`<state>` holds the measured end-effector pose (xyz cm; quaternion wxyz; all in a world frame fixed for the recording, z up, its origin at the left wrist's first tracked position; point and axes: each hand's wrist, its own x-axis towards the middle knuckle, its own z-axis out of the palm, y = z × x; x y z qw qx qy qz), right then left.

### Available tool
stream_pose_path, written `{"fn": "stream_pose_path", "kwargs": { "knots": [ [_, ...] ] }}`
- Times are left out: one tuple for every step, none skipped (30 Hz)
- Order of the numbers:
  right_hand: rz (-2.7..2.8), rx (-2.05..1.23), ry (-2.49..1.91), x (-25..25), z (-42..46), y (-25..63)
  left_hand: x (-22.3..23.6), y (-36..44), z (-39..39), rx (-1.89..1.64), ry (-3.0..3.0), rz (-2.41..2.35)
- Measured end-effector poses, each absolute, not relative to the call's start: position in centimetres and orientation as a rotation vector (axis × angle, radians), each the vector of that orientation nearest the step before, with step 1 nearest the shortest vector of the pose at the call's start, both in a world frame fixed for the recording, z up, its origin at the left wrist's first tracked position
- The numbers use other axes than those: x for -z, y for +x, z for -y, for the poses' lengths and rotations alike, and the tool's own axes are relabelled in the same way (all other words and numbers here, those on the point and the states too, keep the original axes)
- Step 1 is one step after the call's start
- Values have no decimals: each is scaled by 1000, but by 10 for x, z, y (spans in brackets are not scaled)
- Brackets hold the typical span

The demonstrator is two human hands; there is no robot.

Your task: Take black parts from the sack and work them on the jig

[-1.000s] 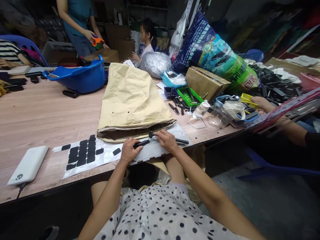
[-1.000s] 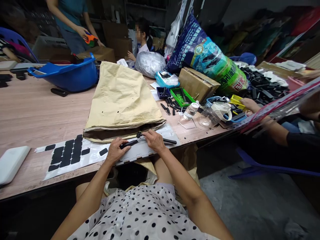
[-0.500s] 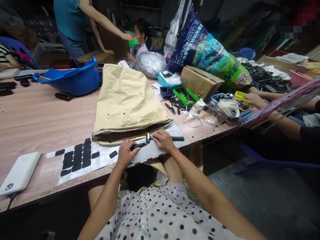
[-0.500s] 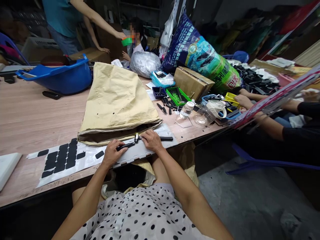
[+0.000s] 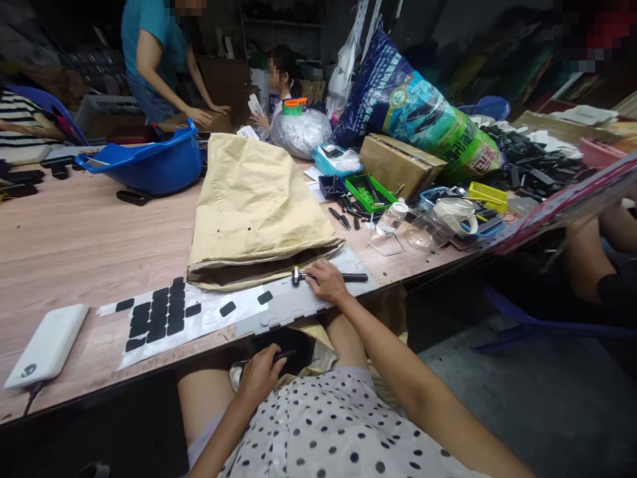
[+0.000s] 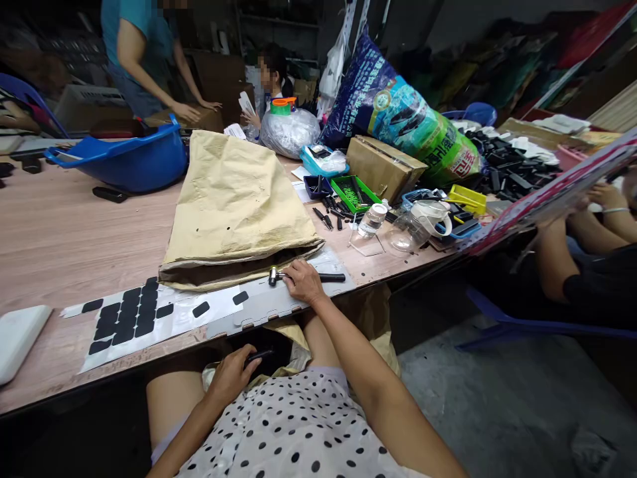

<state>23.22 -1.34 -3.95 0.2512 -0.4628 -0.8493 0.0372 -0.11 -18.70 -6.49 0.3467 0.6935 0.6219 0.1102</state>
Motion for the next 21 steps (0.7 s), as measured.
{"fn": "stream_pose_path", "kwargs": {
  "knots": [
    [2313, -98, -1256, 40, 13, 232, 66, -1, 186, -223, 1786, -1624],
    [2314, -94, -1255, 40, 13, 232, 64, 0, 183, -180, 1776, -1605],
    [2316, -92, -1255, 40, 13, 232, 59, 0, 180, -163, 1769, -1561],
    [2318, -90, -1256, 40, 13, 232, 52, 1, 174, -178, 1765, -1507],
    [2320, -90, -1258, 40, 13, 232, 43, 1, 167, -224, 1765, -1459],
    [2322, -90, -1259, 39, 13, 232, 34, 2, 157, -294, 1769, -1428],
    [2324, -91, -1260, 39, 14, 231, 25, 2, 145, -384, 1781, -1423],
    [2326, -93, -1259, 39, 14, 231, 18, 2, 130, -492, 1803, -1449],
    [2326, -94, -1259, 39, 14, 231, 13, 1, 113, -605, 1840, -1494],
    [2324, -94, -1260, 38, 14, 231, 10, 1, 96, -718, 1879, -1566],
    [2322, -93, -1261, 38, 14, 231, 9, 0, 78, -817, 1918, -1657],
    [2321, -92, -1261, 38, 15, 230, 9, -1, 61, -895, 1952, -1751],
    [2320, -89, -1262, 38, 15, 230, 11, -1, 45, -946, 1973, -1848],
    [2320, -86, -1264, 37, 15, 229, 14, -1, 31, -974, 1985, -1938],
    [2322, -83, -1266, 37, 16, 229, 16, 0, 19, -982, 1989, -2013],
    [2324, -80, -1268, 37, 16, 228, 18, 1, 9, -971, 1985, -2070],
    [2325, -76, -1271, 36, 16, 228, 19, 3, 1, -943, 1976, -2109],
    [2326, -73, -1274, 36, 16, 227, 19, 4, -5, -904, 1963, -2135],
    [2327, -72, -1277, 36, 17, 227, 18, 6, -9, -854, 1947, -2154],
    [2328, -73, -1279, 35, 17, 227, 16, 8, -11, -798, 1931, -2173],
    [2329, -76, -1280, 35, 17, 227, 13, 9, -13, -739, 1918, -2197]
  ]
}}
